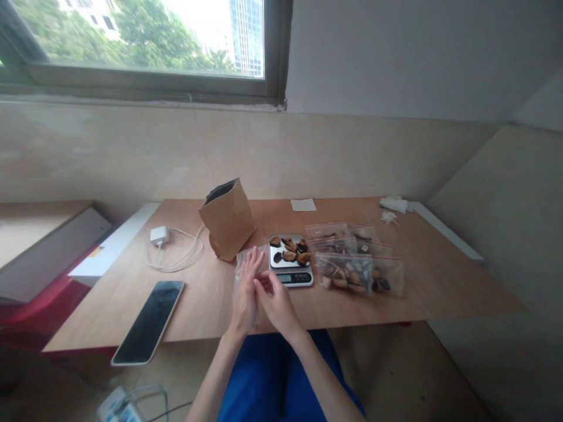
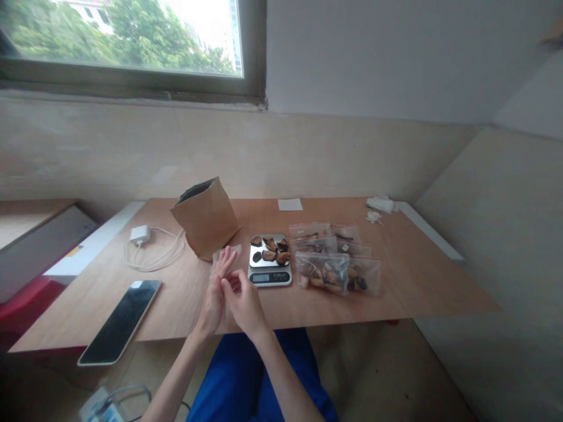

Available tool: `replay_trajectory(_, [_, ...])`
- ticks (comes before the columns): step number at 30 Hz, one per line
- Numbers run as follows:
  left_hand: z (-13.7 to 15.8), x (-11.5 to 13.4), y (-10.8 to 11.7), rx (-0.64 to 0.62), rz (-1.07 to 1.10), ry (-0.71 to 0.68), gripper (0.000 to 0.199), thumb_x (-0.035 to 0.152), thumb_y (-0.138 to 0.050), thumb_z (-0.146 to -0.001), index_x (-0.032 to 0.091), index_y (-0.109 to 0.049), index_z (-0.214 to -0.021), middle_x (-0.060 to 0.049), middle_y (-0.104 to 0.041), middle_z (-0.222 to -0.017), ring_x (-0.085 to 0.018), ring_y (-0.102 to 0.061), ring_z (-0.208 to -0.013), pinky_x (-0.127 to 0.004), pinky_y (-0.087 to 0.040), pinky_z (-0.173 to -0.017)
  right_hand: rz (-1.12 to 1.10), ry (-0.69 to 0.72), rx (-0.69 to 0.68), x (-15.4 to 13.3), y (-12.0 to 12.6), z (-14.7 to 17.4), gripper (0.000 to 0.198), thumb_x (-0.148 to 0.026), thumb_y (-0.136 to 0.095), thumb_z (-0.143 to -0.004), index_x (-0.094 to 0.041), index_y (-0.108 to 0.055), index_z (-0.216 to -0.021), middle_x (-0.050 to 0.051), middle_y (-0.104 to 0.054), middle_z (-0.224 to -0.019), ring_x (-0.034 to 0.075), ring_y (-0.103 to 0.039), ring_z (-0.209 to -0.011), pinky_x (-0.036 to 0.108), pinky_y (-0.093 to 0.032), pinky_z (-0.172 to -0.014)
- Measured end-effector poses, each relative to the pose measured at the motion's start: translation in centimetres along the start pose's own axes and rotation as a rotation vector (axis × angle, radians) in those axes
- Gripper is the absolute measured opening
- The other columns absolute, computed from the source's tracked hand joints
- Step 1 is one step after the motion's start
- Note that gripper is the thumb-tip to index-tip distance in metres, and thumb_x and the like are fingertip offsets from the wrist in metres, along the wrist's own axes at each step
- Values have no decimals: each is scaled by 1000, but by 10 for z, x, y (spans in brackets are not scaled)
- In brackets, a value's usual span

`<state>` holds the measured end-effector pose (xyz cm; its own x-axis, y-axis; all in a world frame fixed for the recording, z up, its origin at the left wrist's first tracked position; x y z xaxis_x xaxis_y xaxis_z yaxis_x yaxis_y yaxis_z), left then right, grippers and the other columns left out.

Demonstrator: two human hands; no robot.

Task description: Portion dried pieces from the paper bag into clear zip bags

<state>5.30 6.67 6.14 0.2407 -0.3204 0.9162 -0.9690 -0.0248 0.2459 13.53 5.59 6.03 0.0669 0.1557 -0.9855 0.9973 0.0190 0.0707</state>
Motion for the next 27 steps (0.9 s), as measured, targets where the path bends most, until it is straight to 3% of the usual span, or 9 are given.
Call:
replay_trajectory(4, [0, 6, -3, -173, 45, 15, 49, 46, -28, -91, 28, -38, -136, 2, -16, -152, -21, -14, -139, -45, -12, -113, 105, 13, 9, -3, 16, -2, 16, -32, -49, -83, -18, -57, -81, 3, -65, -77, 15, -60, -69, 25, -47, -64])
replay_trajectory(7, [3, 8, 0, -249, 79, 46, 51, 41, -38, -89, 27, -33, -139, 0, -27, -148, -20, -22, -137, -41, -19, -112, 150, 18, 34, -7, 30, -7, 16, -32, -52, -80, -18, -59, -77, 1, -63, -71, 13, -57, -64, 24, -45, -62])
replay_trajectory(9, [3, 4, 2, -240, 84, 61, 52, 40, -44, -87, 26, -38, -137, -2, -37, -143, -20, -31, -133, -38, -25, -110, 139, 15, 2, -9, 33, -11, 17, -33, -54, -80, -17, -59, -76, 0, -62, -70, 13, -56, -64, 24, -44, -63])
replay_trajectory(13, [1, -8, 5, -122, 108, 83, 45, 43, -51, -82, 19, -59, -119, -8, -57, -126, -25, -51, -119, -38, -40, -100, 70, -22, -58, -7, 29, -15, 20, -37, -55, -79, -18, -55, -73, -1, -59, -69, 13, -54, -64, 24, -43, -61])
replay_trajectory(17, [0, -10, 13, 42, 115, 99, 38, 44, -55, -79, 18, -67, -104, -9, -65, -114, -26, -59, -109, -37, -47, -92, 17, -50, -27, 6, 28, -14, 26, -44, -53, -79, -20, -48, -70, -3, -53, -62, 12, -50, -56, 23, -41, -56])
replay_trajectory(22, [2, -1, 57, 476, 56, 123, 35, 42, -48, -85, 18, -68, -99, -7, -69, -105, -22, -61, -102, -36, -45, -91, 0, -161, 251, 33, 65, -11, 36, -52, -56, -73, -21, -41, -62, -5, -47, -55, 12, -49, -53, 23, -40, -52])
replay_trajectory(24, [-1, 0, 61, 503, 48, 113, 33, 42, -48, -85, 18, -68, -97, -7, -69, -102, -21, -62, -99, -35, -45, -90, 32, -155, 175, 34, 69, -14, 35, -53, -57, -72, -21, -45, -64, -3, -51, -58, 13, -52, -57, 24, -43, -55])
replay_trajectory(27, [-6, -6, 55, 520, 64, 65, 32, 41, -47, -85, 18, -66, -98, -7, -69, -99, -20, -62, -96, -33, -45, -88, 100, -75, 49, 24, 79, -19, 33, -51, -46, -81, -20, -54, -79, 3, -61, -78, 16, -58, -70, 28, -47, -65])
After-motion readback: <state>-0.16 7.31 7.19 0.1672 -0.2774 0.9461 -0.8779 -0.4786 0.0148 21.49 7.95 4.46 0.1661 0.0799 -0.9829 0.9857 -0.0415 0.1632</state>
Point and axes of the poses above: each hand's wrist, its own z-axis away from the middle knuckle, its own y-axis out of the back of the hand, x = y × z, the point moved 8 cm from there along -z, towards the middle knuckle
